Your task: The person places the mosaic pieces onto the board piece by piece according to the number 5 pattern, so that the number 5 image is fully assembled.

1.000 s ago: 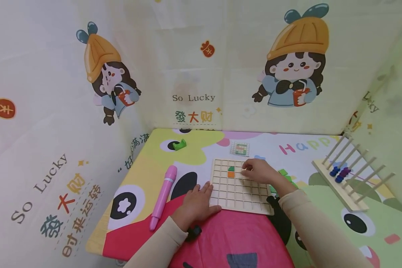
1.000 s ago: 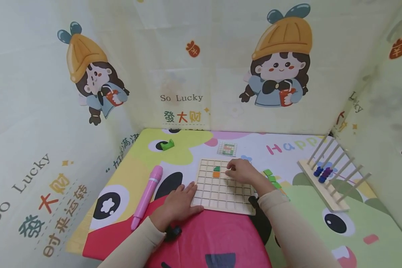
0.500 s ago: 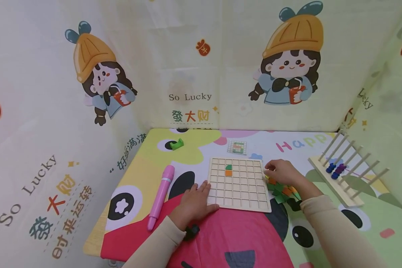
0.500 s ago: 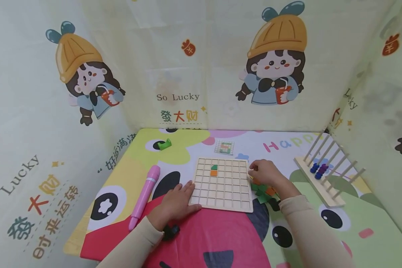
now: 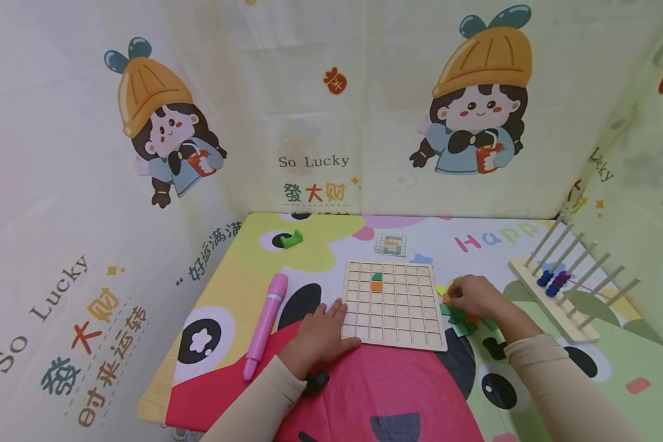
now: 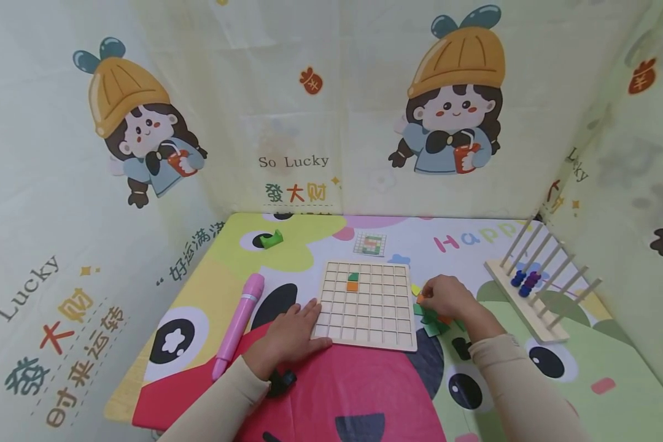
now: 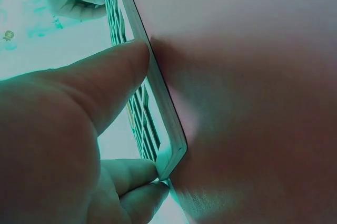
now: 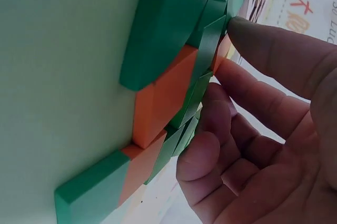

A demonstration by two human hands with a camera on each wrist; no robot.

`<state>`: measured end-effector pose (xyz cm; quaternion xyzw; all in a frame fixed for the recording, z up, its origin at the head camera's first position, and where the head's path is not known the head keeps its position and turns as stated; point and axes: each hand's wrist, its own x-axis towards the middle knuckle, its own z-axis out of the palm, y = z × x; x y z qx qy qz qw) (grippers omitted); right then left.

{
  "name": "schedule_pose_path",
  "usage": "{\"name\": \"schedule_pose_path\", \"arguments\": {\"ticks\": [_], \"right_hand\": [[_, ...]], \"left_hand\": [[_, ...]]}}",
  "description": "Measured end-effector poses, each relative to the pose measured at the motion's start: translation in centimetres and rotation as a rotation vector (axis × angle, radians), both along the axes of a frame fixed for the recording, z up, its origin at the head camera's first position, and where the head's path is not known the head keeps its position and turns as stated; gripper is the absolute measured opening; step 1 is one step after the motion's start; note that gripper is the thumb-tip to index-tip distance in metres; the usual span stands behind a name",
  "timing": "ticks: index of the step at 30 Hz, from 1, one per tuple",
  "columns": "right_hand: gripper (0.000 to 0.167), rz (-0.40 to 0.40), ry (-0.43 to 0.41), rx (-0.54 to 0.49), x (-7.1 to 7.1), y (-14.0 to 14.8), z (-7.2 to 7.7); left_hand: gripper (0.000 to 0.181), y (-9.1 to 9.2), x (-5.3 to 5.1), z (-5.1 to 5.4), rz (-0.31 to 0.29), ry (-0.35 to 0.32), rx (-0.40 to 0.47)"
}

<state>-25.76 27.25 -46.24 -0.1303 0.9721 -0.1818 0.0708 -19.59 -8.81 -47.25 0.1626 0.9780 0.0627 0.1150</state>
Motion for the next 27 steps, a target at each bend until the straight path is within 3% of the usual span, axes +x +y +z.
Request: {"name": "schedule_pose_path", "arguments": {"ticks": [19, 27], "right_hand": [[0.021, -0.063, 0.016, -0.042, 0.08, -0.54, -0.42], [0.016, -0.084, -0.017, -0.146, 0.47, -0.44, 0.02]], "left_hand": [[0.091, -0.01, -0.07, -0.08, 0.011, -0.016, 0.003], [0.092, -0.07, -0.14, -0.09, 0.007, -0.011, -0.001]]}}
